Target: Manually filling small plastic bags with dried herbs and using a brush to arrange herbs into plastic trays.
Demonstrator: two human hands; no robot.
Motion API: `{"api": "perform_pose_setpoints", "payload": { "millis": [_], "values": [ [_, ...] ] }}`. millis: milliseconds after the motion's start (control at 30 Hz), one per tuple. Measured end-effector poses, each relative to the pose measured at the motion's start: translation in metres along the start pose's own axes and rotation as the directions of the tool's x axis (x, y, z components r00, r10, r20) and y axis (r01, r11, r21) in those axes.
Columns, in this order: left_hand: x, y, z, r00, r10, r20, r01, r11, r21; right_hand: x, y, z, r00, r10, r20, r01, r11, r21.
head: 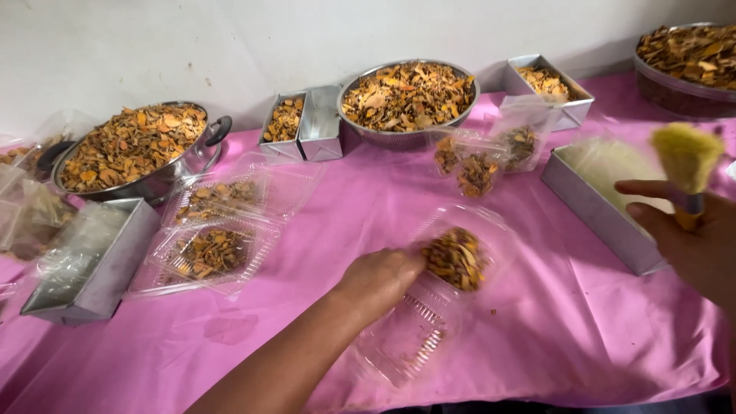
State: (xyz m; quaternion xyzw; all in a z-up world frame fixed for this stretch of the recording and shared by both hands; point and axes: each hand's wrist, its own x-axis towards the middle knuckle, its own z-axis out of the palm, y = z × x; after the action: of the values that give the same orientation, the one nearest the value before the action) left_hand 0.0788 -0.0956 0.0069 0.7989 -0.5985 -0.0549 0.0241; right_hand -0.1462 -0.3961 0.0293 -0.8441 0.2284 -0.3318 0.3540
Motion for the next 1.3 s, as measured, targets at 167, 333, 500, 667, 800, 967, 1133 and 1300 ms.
{"api": "perform_pose_setpoints", "payload": {
  "millis": [167,333,500,667,800,967,1133,1300],
  "values": [
    [-0.047,0.043,-0.041,0.799,-0.393,0.455,0.505,0.850,-0.152,-0.004,0.033,0.002,0.999,0.007,0.045,-0.009,0.999,0.052],
    [-0.085,0.055,-0.078,0.793,-0.432,0.429,0.565,0.785,-0.253,-0.052,0.040,0.037,0.985,0.046,0.168,-0.070,0.988,0.139],
    [-0.097,-0.003,-0.020,0.974,-0.222,-0.044,0.213,0.966,-0.147,-0.139,0.009,0.067,0.813,0.129,0.567,0.048,0.957,-0.287],
    [-0.101,-0.017,0.019,0.967,-0.185,-0.175,0.175,0.982,-0.074,-0.138,0.010,0.081,0.684,0.060,0.727,0.209,0.938,-0.274],
    [-0.111,0.020,0.009,0.964,-0.172,-0.201,0.174,0.985,-0.008,-0.084,0.035,0.090,0.720,0.012,0.694,0.257,0.924,-0.283],
    [-0.116,0.063,-0.014,0.992,-0.048,-0.120,0.026,0.984,-0.177,0.011,-0.001,0.105,0.705,-0.201,0.680,0.644,0.581,-0.497],
    [-0.087,0.051,0.029,0.920,0.114,-0.376,-0.159,0.983,-0.090,0.083,0.025,0.148,0.596,-0.159,0.787,0.777,0.364,-0.514],
    [-0.077,0.012,0.027,0.863,-0.113,-0.493,0.186,0.977,0.101,0.105,0.030,0.168,0.599,-0.072,0.798,0.740,0.430,-0.517]
  ]
}}
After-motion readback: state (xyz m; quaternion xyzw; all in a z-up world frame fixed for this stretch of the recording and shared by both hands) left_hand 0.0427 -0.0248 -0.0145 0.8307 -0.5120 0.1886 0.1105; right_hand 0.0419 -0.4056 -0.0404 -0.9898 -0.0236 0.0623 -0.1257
